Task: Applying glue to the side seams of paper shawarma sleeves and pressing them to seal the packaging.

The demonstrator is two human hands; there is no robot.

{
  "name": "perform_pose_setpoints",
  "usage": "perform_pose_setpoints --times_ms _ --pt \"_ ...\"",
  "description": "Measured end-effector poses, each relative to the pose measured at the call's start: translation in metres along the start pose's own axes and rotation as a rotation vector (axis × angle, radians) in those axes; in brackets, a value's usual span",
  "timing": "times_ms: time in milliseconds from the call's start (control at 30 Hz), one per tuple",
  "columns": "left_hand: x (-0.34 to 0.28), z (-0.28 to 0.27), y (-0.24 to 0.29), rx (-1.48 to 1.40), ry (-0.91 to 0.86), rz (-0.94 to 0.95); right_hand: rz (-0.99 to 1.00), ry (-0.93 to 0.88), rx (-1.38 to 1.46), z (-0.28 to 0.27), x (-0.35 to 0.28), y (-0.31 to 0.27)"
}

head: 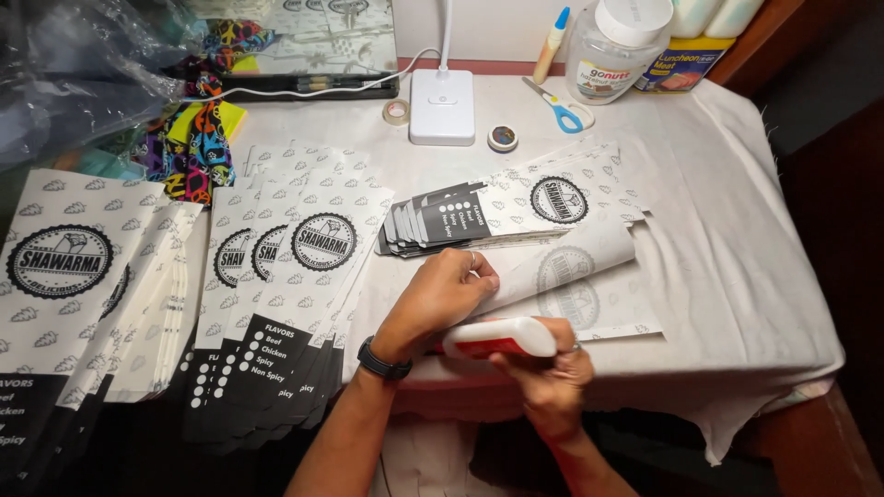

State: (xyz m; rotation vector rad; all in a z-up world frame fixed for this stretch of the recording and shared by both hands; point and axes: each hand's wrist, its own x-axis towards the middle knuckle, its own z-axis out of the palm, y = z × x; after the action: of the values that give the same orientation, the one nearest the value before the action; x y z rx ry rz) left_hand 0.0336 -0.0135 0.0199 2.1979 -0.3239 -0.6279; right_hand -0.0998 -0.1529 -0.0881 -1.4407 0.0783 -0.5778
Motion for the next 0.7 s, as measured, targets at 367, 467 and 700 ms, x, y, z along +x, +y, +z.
perform_pose_setpoints --times_ms 367,467,700 --pt "-0.037 0.056 -0.038 0.107 0.15 0.554 0.014 0.492 -0.061 -0.154 0.076 -0.031" --pt "-0.05 0.073 -0.043 0.137 0.276 0.773 0.14 0.459 -0.485 -0.184 0.1 -0.059" --pt "-0.059 0.073 -0.032 0.168 0.576 1.001 -0.698 -0.185 -1.184 -0.167 0.087 -0.072"
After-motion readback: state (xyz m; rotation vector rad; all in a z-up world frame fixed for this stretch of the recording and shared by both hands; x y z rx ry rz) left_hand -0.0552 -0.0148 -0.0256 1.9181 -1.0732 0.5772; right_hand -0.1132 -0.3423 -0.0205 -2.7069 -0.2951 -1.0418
